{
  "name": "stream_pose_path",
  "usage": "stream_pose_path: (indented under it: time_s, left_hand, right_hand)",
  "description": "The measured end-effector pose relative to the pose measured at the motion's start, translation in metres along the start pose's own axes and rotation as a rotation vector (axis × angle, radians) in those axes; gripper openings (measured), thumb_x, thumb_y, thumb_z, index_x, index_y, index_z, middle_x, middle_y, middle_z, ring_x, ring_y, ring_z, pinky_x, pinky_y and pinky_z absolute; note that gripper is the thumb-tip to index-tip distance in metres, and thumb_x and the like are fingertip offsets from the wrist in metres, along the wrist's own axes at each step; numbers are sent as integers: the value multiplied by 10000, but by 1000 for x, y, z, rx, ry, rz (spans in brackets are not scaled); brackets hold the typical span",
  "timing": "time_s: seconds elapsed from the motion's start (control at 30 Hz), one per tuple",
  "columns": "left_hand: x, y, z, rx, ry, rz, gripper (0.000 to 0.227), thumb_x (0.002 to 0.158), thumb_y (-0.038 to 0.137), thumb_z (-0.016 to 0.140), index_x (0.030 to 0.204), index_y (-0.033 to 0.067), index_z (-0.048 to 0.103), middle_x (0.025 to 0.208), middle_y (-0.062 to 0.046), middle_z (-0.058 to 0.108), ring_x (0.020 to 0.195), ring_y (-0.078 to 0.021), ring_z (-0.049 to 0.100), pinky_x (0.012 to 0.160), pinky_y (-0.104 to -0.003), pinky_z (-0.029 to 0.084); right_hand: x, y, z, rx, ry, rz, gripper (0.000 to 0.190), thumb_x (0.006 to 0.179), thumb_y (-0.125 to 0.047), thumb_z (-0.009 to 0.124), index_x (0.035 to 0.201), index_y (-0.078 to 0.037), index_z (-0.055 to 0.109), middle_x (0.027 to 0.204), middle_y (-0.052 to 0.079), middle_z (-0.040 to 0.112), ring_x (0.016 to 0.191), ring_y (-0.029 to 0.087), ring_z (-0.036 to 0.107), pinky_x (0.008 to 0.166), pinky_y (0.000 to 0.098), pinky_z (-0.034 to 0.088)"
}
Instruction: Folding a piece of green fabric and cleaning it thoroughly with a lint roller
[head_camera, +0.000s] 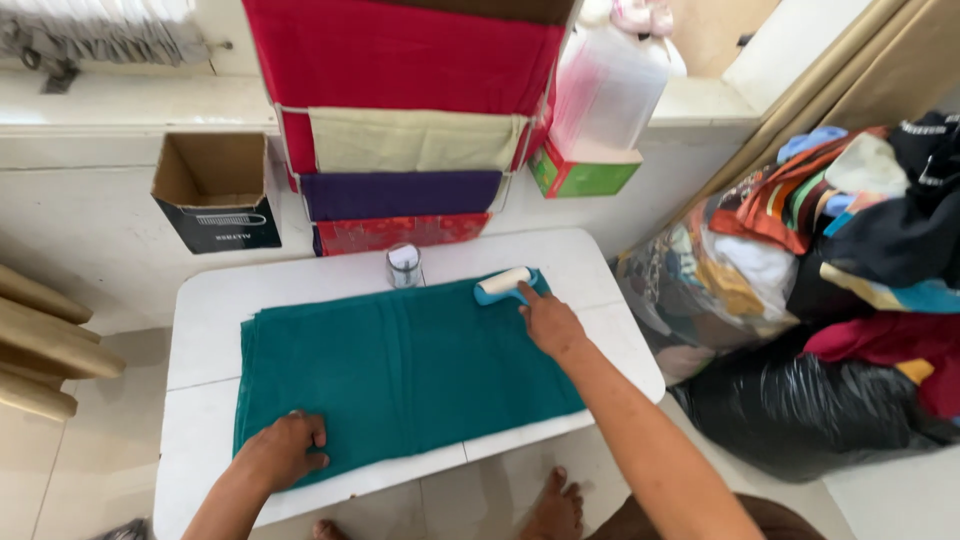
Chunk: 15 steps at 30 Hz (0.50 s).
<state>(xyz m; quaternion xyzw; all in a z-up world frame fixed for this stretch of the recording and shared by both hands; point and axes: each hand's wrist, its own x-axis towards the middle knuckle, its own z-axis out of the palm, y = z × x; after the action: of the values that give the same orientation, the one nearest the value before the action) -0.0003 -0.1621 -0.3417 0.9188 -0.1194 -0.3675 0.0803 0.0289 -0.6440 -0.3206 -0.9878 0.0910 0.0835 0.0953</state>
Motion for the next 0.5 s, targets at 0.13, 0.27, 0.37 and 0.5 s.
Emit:
stream_pose_path:
  time_s: [0.13, 0.27, 0.37, 0.5]
  left_hand:
    - [-13, -4, -6, -81, -45, 18, 244, 938, 456, 731, 1151, 349, 679, 1242, 77, 657, 1108, -137, 685, 945, -316, 563]
    - [12, -29, 13, -115, 14, 127, 277, 905, 445, 746, 1156, 339, 699, 1190, 18, 680, 1084, -197, 716, 935, -365, 568]
    - [-2, -30, 4, -73, -10, 58, 231, 943, 439, 703, 1141, 321, 705, 1201, -3, 619, 1021, -238, 692, 844, -401, 556]
    - [14, -61, 22, -20, 68, 125, 184, 887, 416, 692, 1008, 303, 772, 1107, -65, 701, 1033, -276, 702, 855, -438, 554]
  right_hand:
    - [-9, 20, 1, 88, 11, -96, 587, 1040, -350, 491, 1604, -243, 366, 1049, 272, 672, 926, 485, 647, 732, 594, 506]
    - [-91, 73, -39, -27, -221, -193, 578, 1032, -353, 524, 1593, -324, 387, 1002, 163, 677, 986, 396, 646, 837, 475, 466]
    - [-145, 149, -52, -174, -320, -139, 644, 973, -316, 624, 1561, -456, 403, 913, 87, 682, 880, 304, 695, 853, 414, 475]
    - [-166, 167, -91, -474, -303, -118, 647, 885, -307, 661, 1433, -609, 497, 1227, -50, 694, 1166, 259, 702, 981, 383, 549]
